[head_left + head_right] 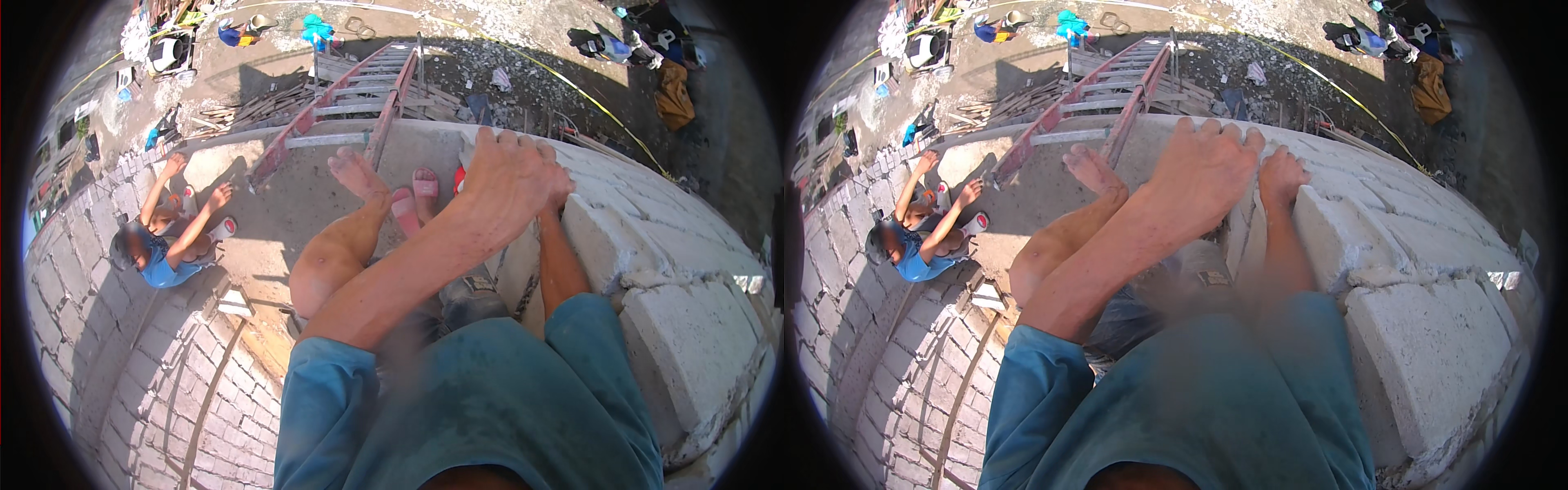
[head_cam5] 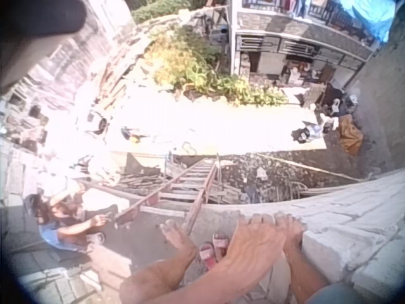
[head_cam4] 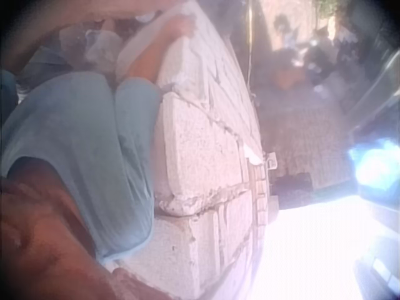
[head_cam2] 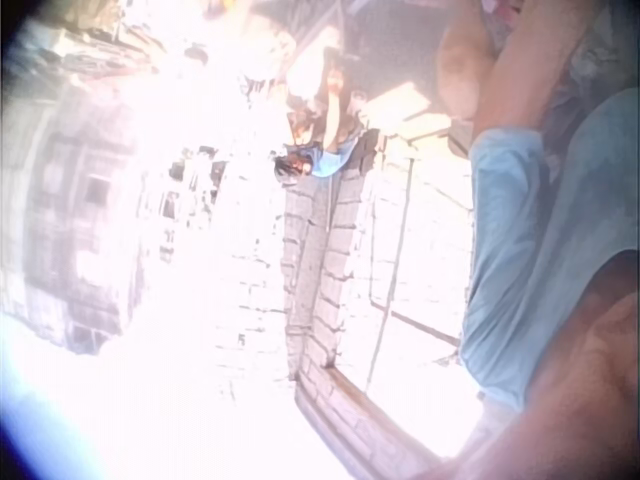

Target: Inspecting or working on a concrete block wall on a rooftop at a construction site.

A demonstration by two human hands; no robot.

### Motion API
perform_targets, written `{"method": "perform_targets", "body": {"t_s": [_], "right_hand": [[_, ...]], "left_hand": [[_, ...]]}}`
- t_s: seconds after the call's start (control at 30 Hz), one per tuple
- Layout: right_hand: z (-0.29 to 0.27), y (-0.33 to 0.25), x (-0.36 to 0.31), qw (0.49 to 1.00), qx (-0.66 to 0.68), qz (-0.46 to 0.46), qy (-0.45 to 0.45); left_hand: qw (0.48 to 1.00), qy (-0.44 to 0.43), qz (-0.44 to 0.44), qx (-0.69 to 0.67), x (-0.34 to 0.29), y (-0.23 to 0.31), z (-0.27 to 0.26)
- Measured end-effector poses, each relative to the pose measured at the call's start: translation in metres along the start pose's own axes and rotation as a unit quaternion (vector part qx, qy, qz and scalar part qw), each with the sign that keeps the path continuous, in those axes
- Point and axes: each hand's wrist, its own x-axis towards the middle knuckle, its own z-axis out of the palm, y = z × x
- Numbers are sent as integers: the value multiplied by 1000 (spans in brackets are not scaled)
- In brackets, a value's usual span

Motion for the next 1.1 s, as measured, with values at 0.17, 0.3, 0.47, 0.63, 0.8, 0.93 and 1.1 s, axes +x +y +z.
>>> {"method": "perform_targets", "body": {"t_s": [0.17,0.3,0.47,0.63,0.8,0.93,1.1], "right_hand": [[-7,-3,-1,1000,9,-2,12],[3,-8,-1,999,25,-14,18],[-1,0,-1,1000,10,-9,24],[-3,-3,-1,999,20,-12,25],[-5,-1,-1,999,24,-13,17],[-12,-6,0,999,28,7,-14],[-11,-5,0,1000,28,5,-12]], "left_hand": [[1000,-3,1,8,-1,0,1],[1000,-9,-13,20,-4,-1,1],[1000,-5,-1,14,-2,1,1],[999,-26,-8,18,0,1,2],[1000,-17,2,25,1,2,1],[1000,-4,4,18,0,0,2],[1000,9,2,23,1,-1,3]]}}
